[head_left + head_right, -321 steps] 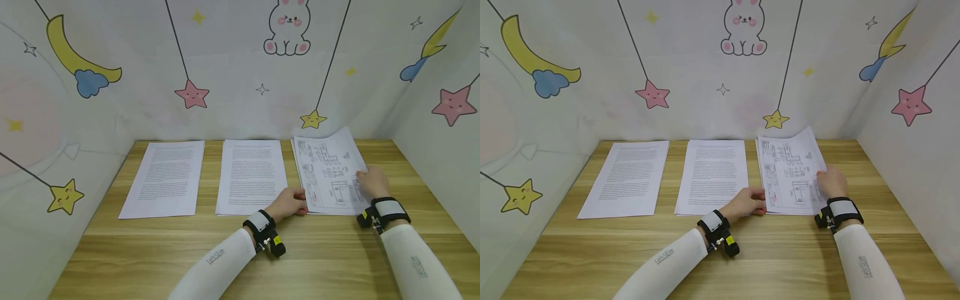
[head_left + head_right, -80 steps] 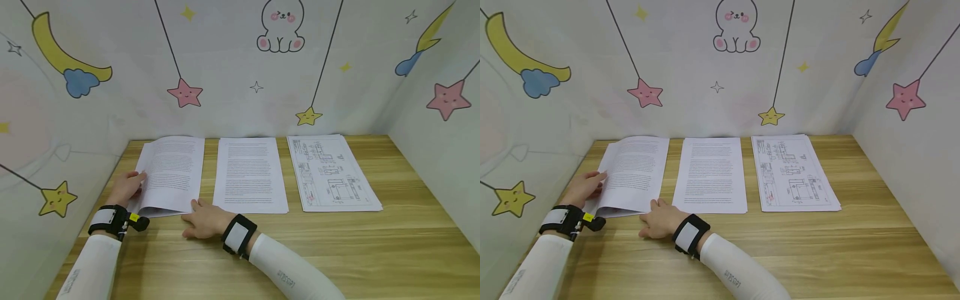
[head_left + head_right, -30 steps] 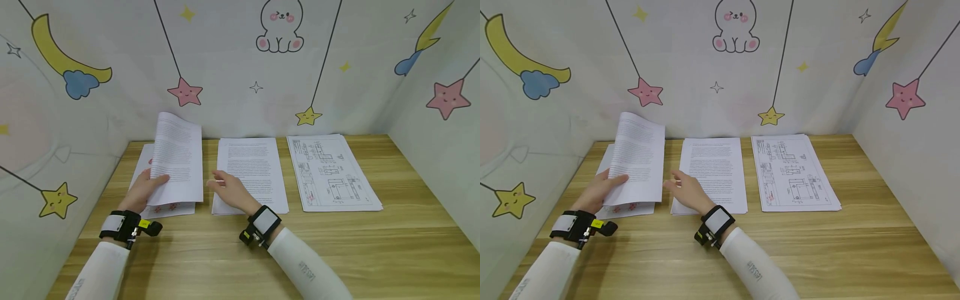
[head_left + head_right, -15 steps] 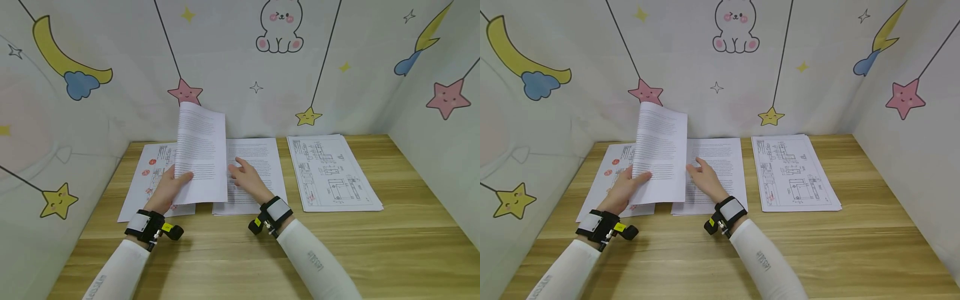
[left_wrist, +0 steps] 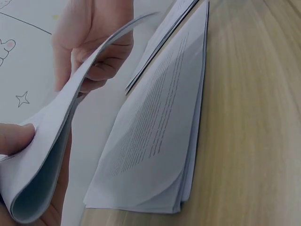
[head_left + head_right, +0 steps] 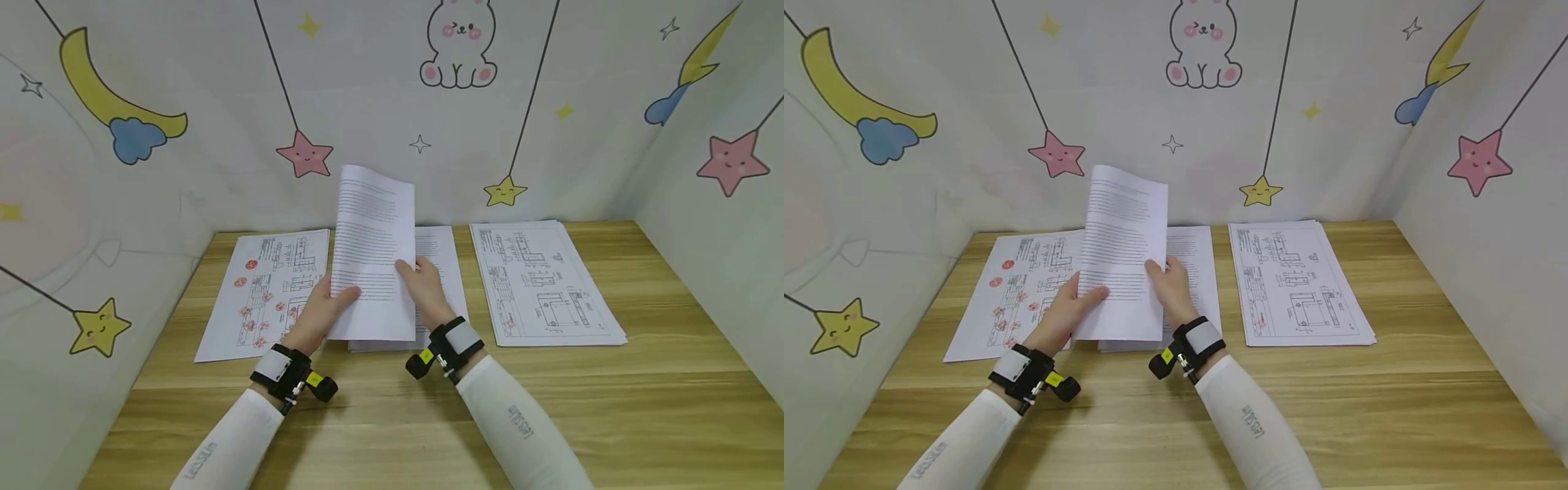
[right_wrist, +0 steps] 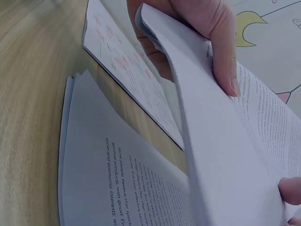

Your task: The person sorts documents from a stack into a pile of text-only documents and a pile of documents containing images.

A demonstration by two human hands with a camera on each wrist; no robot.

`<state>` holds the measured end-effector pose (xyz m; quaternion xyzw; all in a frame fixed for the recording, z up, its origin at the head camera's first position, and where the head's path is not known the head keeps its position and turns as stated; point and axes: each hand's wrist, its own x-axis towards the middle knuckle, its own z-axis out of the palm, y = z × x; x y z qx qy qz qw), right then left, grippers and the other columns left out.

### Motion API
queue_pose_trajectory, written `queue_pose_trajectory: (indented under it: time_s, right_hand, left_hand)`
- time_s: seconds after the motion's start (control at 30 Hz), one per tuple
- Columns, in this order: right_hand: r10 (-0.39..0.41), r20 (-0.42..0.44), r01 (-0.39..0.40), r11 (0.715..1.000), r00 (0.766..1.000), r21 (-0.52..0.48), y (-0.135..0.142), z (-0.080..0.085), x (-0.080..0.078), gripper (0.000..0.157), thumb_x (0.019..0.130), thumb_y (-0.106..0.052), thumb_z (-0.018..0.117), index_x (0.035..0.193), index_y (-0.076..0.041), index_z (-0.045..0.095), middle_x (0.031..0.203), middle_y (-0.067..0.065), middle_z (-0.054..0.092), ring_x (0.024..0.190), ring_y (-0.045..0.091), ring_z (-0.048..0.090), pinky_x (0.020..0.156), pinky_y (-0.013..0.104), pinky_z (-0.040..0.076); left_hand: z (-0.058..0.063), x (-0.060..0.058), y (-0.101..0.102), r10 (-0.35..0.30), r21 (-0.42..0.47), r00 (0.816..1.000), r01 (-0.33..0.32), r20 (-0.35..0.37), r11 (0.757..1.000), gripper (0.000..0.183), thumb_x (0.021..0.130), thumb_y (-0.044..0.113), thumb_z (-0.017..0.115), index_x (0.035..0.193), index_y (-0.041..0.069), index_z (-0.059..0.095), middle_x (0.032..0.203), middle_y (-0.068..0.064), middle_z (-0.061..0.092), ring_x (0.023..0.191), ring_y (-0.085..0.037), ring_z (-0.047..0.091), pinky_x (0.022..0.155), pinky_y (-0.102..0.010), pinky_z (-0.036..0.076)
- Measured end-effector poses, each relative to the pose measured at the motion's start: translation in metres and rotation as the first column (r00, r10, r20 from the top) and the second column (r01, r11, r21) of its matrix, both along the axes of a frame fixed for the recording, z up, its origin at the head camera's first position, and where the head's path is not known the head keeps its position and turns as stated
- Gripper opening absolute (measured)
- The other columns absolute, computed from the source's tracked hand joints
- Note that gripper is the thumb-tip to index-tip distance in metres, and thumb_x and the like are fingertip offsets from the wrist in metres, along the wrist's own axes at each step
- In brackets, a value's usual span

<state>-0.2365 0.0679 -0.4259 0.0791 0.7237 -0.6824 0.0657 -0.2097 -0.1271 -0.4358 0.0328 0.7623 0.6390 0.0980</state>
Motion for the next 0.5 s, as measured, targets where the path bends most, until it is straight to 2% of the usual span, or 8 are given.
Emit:
queue_pose_trajectory:
  time_s: [0.17,0.33,0.4,0.5]
  right_hand:
    - [-0.054,-0.019,0.053,0.997,0.998,-0.058,0.009,0.003,-0.001,0.040,0.097,-0.028,0.046,0.133,-0.009,0.044,0.108,0.009,0.059,0.095,0.019,0.057,0.087,0.036,0.044]
    - [-0.068,-0.058,0.063,0.994,0.996,-0.087,0.022,0.004,0.000,0.037,0.099,-0.025,0.043,0.132,-0.009,0.044,0.107,0.010,0.061,0.089,0.018,0.060,0.075,0.030,0.047]
    - [-0.074,-0.067,0.068,0.994,0.995,-0.087,0.028,0.004,0.000,0.035,0.099,-0.025,0.043,0.130,-0.010,0.045,0.105,0.011,0.062,0.087,0.018,0.061,0.072,0.030,0.048]
    - [-0.077,-0.067,0.072,0.995,0.995,-0.073,0.038,0.002,0.000,0.035,0.099,-0.027,0.043,0.131,-0.012,0.044,0.105,0.011,0.061,0.087,0.018,0.060,0.072,0.029,0.048]
  left_hand:
    - [-0.001,-0.002,0.012,0.008,0.039,0.999,-0.010,0.040,0.999,0.061,0.086,0.041,0.062,0.139,0.024,0.037,0.127,-0.007,0.056,0.105,-0.023,0.057,0.082,-0.033,0.048]
    - [-0.001,-0.006,0.020,-0.019,0.110,0.994,0.007,0.108,0.994,0.076,0.082,0.054,0.060,0.144,0.026,0.027,0.132,-0.008,0.050,0.115,-0.025,0.051,0.090,-0.038,0.045]
    - [-0.001,-0.008,0.021,-0.011,0.129,0.989,-0.008,0.144,0.992,0.080,0.080,0.061,0.056,0.145,0.026,0.024,0.131,-0.008,0.050,0.115,-0.025,0.051,0.089,-0.037,0.045]
    - [-0.001,-0.012,0.021,0.033,0.157,0.982,-0.063,0.188,0.986,0.082,0.077,0.069,0.051,0.143,0.026,0.030,0.127,-0.008,0.053,0.110,-0.023,0.053,0.085,-0.034,0.045]
